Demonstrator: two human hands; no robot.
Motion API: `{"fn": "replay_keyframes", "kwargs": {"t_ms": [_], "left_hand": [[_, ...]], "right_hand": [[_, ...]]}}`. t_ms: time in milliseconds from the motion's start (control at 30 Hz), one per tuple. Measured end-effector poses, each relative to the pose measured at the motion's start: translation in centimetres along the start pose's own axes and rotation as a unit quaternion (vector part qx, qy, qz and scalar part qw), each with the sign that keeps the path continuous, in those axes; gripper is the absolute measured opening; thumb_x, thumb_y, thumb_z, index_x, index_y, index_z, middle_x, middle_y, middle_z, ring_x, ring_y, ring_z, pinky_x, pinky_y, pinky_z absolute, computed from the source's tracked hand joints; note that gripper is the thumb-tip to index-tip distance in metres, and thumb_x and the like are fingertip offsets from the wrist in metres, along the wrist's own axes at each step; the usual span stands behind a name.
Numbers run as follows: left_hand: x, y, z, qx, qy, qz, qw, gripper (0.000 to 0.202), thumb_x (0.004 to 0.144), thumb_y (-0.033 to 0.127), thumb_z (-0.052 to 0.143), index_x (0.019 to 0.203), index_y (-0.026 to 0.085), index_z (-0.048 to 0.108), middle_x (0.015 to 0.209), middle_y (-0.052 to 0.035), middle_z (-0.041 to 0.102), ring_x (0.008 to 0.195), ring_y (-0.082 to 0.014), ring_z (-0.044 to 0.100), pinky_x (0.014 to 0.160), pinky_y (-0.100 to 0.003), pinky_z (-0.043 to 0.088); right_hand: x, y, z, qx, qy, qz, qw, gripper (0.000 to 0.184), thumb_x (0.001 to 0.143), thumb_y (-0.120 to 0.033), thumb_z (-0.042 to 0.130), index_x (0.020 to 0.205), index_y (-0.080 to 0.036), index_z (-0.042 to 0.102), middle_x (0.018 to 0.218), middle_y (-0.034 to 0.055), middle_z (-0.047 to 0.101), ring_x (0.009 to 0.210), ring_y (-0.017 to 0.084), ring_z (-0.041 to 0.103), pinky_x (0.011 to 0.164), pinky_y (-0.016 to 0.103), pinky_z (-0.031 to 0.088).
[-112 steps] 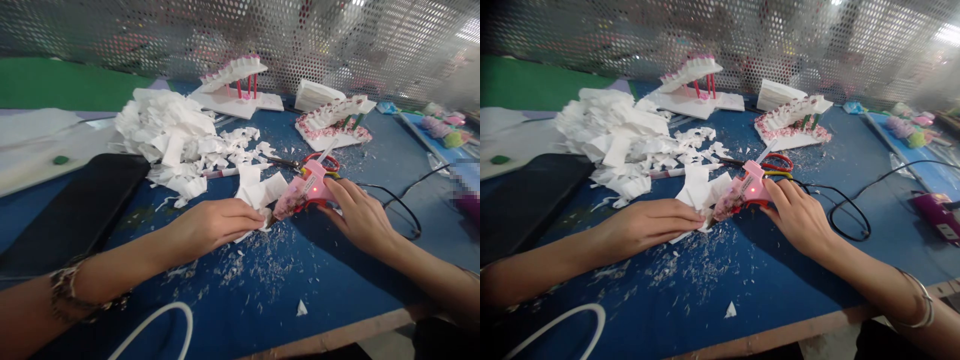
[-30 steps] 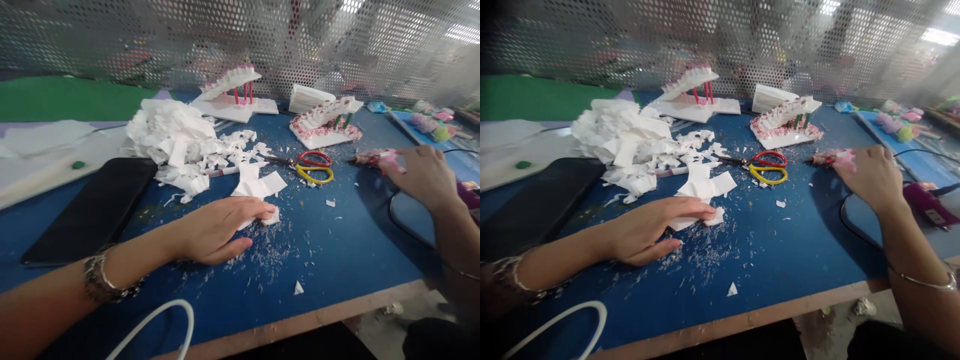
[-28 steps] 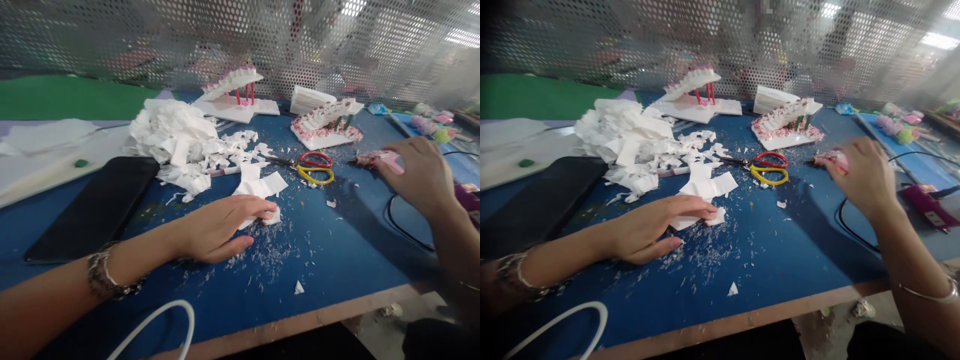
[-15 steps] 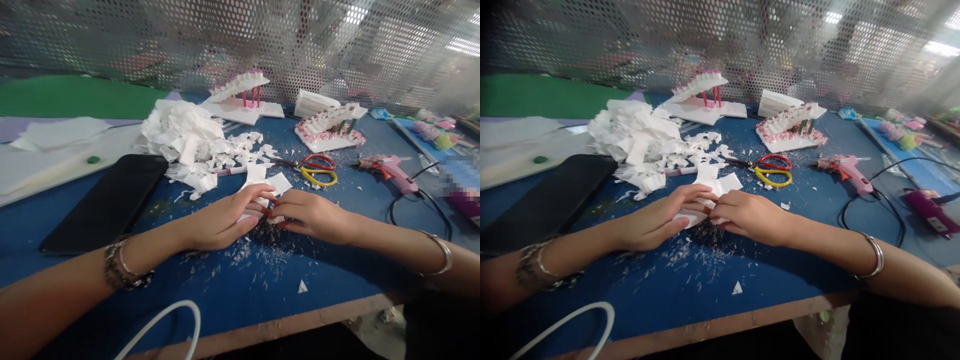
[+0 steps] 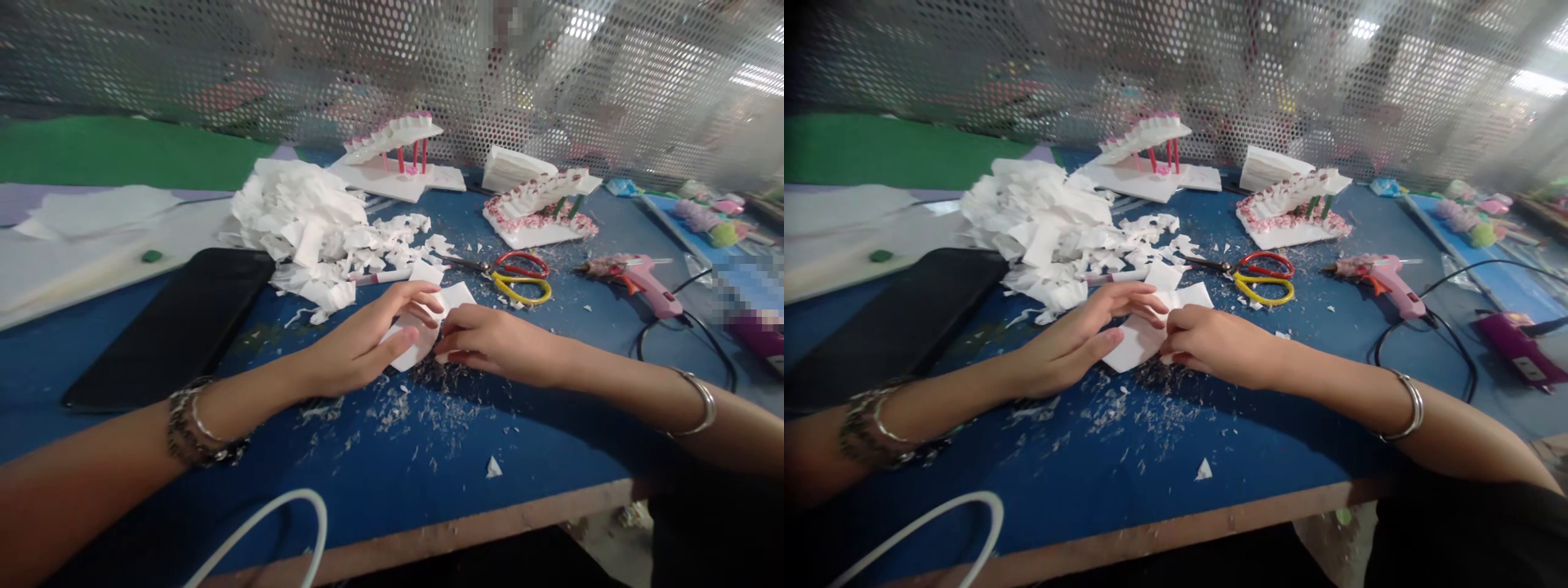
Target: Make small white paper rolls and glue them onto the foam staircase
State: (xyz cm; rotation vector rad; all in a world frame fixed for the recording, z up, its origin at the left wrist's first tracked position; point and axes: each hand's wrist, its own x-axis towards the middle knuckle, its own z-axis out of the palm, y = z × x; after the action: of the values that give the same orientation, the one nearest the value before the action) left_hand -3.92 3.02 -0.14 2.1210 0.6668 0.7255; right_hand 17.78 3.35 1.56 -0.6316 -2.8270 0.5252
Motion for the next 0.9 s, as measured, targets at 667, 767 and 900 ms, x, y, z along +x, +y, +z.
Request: {"fn": "replay_keyframes", "kwargs": {"t_ms": [667, 767, 900], "left_hand": [[0.7, 1.7, -0.5, 0.063, 0.118, -0.034, 0.99, 0.024, 0.083, 0.033, 0.052, 0.101, 0.018, 0.053, 0.088, -0.0036, 0.06, 0.083, -0.0151, 0.058, 0.076, -0.026, 0.048], [1.0, 2.6, -0.5, 0.046, 0.127, -0.023, 0.991, 0.016, 0.081, 0.031, 0.055, 0.093, 0.019, 0.057, 0.084, -0.0007, 0.062, 0.079, -0.0128, 0.059, 0.073, -0.022, 0.049], [1.4, 3.7, -0.7, 0.019, 0.144, -0.012, 0.989, 0.009, 0.08, 0.026, 0.057, 0.087, 0.02, 0.058, 0.081, -0.0001, 0.062, 0.078, -0.0129, 0.059, 0.073, -0.024, 0.05]], "right_hand": [[0.1, -1.4, -2.9, 0.283, 0.108, 0.156, 0.94, 0.018, 0.083, -0.027, 0.048, 0.09, -0.015, 0.058, 0.074, 0.0001, 0.057, 0.06, 0.007, 0.048, 0.056, 0.019, 0.04], [0.5, -2.0, -3.4, 0.348, 0.118, 0.148, 0.918, 0.016, 0.082, -0.026, 0.049, 0.088, -0.013, 0.058, 0.075, 0.0, 0.056, 0.065, 0.006, 0.049, 0.059, 0.019, 0.041], [0.8, -2.7, -3.9, 0.408, 0.149, 0.119, 0.893, 0.012, 0.082, -0.022, 0.051, 0.085, -0.012, 0.055, 0.073, -0.0009, 0.054, 0.064, 0.004, 0.048, 0.059, 0.017, 0.04]]}}
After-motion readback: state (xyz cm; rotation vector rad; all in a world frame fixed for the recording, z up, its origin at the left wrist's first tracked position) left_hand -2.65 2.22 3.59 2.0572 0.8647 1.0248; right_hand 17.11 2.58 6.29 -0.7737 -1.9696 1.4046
